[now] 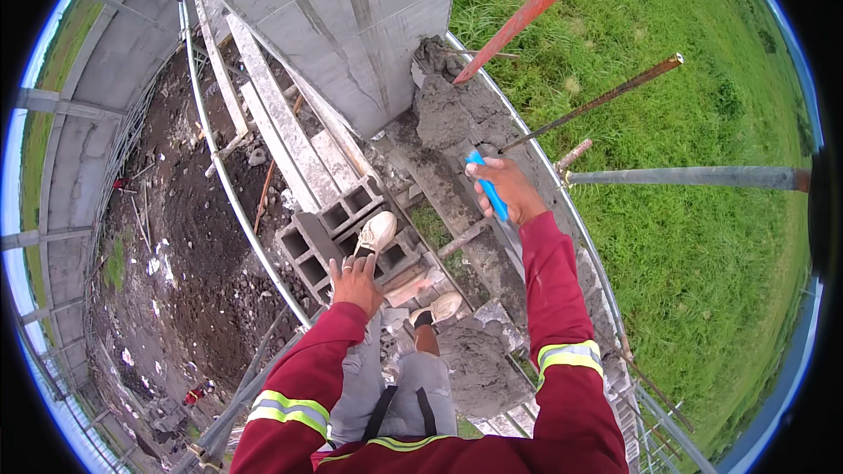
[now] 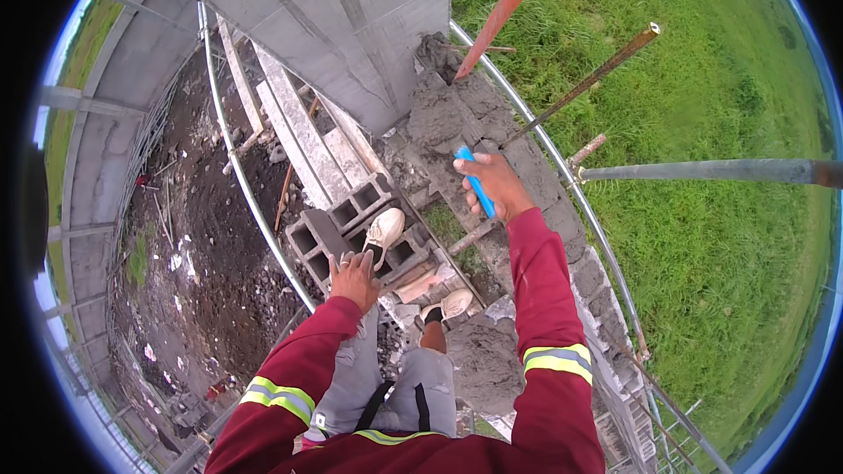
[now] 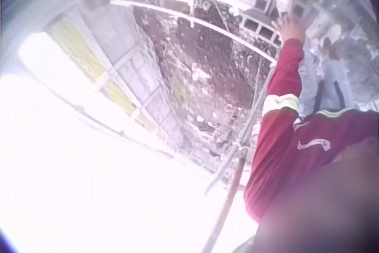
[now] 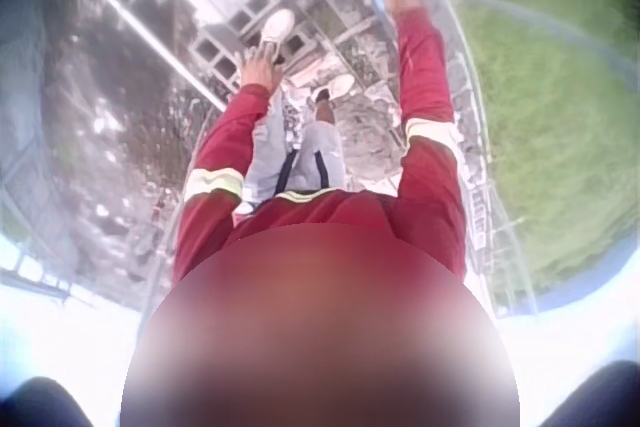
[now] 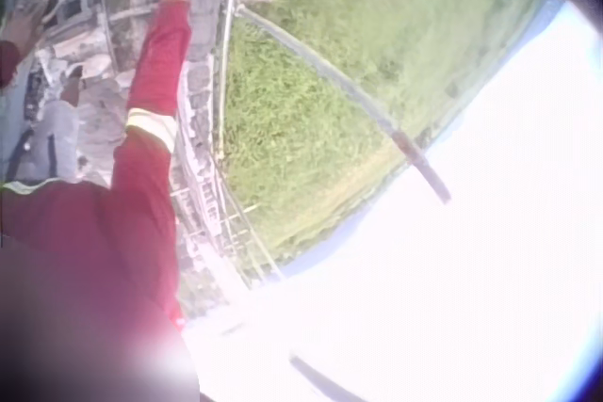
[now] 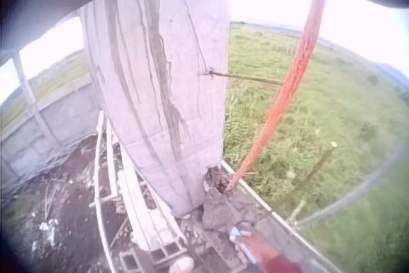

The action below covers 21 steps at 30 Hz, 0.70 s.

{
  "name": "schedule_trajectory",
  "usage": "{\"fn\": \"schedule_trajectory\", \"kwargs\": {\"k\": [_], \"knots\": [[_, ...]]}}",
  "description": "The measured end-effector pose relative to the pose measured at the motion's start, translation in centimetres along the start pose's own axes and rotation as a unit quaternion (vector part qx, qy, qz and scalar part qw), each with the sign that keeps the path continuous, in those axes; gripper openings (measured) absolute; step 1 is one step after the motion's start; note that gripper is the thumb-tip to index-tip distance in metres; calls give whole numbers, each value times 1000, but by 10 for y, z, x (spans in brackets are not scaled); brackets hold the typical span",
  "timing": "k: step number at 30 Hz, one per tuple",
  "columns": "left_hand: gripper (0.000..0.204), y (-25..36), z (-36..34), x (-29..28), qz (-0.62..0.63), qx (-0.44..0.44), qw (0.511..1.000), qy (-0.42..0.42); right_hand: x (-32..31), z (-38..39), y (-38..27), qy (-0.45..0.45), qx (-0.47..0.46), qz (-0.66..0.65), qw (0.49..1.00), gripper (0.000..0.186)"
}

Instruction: The person scoops mortar from a bucket and applies it to the joints between concrete blocks on a wall using a trowel. They repeatedly smooth the mortar along the seams and occasionally reposition on the scaffolding to reach different sections.

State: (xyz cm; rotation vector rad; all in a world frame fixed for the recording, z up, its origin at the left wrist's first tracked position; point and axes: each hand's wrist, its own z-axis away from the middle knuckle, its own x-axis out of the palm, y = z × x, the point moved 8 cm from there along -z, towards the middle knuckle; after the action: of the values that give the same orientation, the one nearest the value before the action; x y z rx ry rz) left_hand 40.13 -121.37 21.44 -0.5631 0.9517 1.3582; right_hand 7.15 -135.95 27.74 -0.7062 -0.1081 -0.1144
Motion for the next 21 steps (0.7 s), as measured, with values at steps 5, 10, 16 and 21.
{"fn": "schedule_trajectory", "kwargs": {"k": [5, 10, 16, 21], "knots": [[74, -16, 3, -2, 16, -13, 1000, 9, -10, -145, -54, -86, 56, -64, 993, 40], [74, -30, -6, -16, 8, -34, 999, 16, -25, -118, -27, -100, 65, -96, 988, 42], [75, -42, -16, -31, -8, -46, 999, 7, -13, -33, 15, -8, 19, -43, 999, 41], [71, -41, -20, -35, -19, -34, 999, 20, 12, -21, 46, 73, 2, -66, 995, 30]]}}
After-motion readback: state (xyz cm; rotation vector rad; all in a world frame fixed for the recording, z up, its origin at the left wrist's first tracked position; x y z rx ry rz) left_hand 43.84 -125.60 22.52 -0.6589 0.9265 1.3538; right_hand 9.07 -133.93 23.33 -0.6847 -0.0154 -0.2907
